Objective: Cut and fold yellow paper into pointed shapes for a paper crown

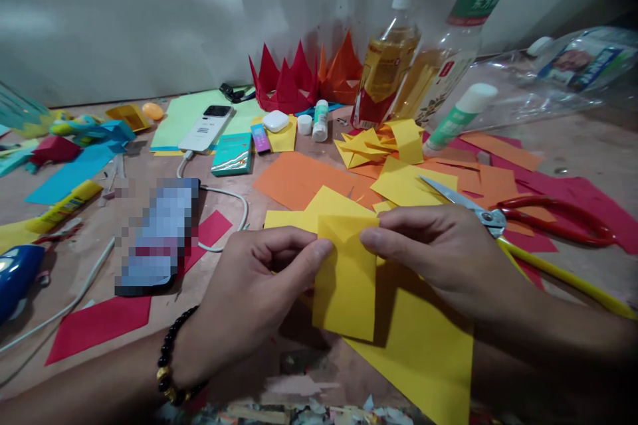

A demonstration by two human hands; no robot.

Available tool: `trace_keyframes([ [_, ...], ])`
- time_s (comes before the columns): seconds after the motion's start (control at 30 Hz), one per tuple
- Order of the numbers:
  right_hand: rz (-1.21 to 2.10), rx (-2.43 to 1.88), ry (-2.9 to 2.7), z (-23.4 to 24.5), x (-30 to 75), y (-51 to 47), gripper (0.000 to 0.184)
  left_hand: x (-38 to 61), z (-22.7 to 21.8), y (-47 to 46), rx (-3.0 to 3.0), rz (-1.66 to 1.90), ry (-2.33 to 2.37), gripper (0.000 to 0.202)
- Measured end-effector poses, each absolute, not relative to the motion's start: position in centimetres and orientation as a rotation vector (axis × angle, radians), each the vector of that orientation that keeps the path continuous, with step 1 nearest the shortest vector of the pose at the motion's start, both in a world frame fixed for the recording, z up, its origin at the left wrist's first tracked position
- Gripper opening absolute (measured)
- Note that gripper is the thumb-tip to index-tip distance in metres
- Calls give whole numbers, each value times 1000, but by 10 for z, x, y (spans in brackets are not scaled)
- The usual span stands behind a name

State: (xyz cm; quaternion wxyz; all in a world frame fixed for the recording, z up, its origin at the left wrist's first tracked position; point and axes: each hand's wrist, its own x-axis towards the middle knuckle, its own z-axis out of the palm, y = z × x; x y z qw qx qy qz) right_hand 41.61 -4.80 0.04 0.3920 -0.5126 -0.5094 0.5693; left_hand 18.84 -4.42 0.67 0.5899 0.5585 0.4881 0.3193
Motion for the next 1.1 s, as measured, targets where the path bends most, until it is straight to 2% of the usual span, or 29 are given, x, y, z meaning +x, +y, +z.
trace_keyframes([
  [0.2,1359,-1348,-1375,2,418,-49,5,189,8,-46,1239,730,1098,25],
  [0.47,1313,-1388,-1472,2,418,-47,21,190,7,-44,1135,689,1043,13],
  [0.7,1535,-1358,-1632,5,417,-49,39,188,10,-42,1247,791,1236,30],
  [1.1,1687,-1354,-1664,1,416,-46,33,188,4,-39,1195,813,1276,37],
])
